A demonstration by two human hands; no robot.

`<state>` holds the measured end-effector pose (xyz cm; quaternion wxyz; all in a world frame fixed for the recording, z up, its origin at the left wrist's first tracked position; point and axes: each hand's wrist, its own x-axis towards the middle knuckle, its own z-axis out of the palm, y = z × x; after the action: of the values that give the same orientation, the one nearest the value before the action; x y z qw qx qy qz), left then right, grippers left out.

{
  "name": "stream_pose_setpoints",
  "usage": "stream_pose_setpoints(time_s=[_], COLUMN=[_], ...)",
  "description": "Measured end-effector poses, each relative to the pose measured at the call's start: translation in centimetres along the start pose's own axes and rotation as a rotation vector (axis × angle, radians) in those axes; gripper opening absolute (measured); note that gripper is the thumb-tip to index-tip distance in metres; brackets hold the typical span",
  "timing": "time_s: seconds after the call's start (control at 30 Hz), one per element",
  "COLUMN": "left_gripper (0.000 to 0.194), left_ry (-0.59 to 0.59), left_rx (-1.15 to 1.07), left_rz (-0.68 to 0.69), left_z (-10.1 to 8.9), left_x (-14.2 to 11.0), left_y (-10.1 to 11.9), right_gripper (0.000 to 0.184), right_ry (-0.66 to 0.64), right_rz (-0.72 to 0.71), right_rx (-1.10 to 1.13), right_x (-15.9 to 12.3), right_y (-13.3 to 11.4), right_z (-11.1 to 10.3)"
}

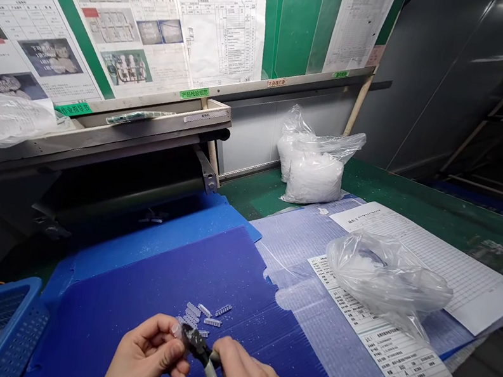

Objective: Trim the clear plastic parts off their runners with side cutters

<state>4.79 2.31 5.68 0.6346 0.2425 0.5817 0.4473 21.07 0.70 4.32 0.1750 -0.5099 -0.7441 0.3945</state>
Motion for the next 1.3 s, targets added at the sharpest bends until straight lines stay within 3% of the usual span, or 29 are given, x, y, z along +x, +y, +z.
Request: stream_pose_setpoints(time_s=[0.13, 0.27, 0.4, 0.5, 0.6, 0.7, 0.83, 0.93, 1.03, 1.2, 1.3], left_gripper=[0.033, 0.032, 0.029, 0.035, 0.034, 0.039, 0.036, 0.038, 0.041, 0.037, 0.036], left_ry=[0.060, 0.048, 0.001, -0.030, -0.061, -0.002, 0.009, -0.005, 0.045, 0.157, 0.172], left_rx=[-0.073, -0.157, -0.230, -0.167, -0.010, 0.020, -0.002, 0.042, 0.055, -0.005, -0.045], left_rz=[0.028, -0.065, -0.120, -0.120, -0.084, 0.003, 0.101, 0.101, 0.077, 0.114, 0.147], left_z=[-1.8, -3.8, -4.1, -3.7, -2.9, -1.5, 0.5, 0.7, 0.1, 0.1, 0.6], left_x=[0.9, 1.8, 2.7, 3.5, 4.2, 4.3, 3.2, 1.9, 0.7, -0.3, -0.4], left_y=[-0.9, -1.6, -2.7, -3.8, -4.8, -5.1, -4.0, -2.7, -1.3, 0.1, 0.2], right_gripper=[0.016, 0.023, 0.029, 0.025, 0.018, 0.013, 0.010, 0.013, 0.020, 0.023, 0.033], right_ry=[0.067, 0.135, 0.095, 0.070, 0.100, 0.126, 0.196, 0.181, 0.102, 0.013, 0.044], right_rz=[0.080, 0.104, 0.055, 0.034, 0.063, 0.059, -0.018, 0.048, 0.094, -0.049, -0.117], right_rx=[0.091, -0.079, -0.129, -0.119, -0.039, 0.089, 0.264, 0.322, 0.197, -0.218, -0.351], right_x=[2.2, 4.3, 6.1, 7.1, 7.1, 6.3, 4.6, 3.3, 2.0, -0.1, -0.6], right_y=[3.0, 5.8, 7.1, 7.5, 6.8, 4.3, 0.5, -0.7, -0.3, 0.2, -0.3], right_z=[2.1, 3.4, 3.8, 3.8, 3.5, 2.8, 1.8, 0.4, -1.6, -3.6, -3.7])
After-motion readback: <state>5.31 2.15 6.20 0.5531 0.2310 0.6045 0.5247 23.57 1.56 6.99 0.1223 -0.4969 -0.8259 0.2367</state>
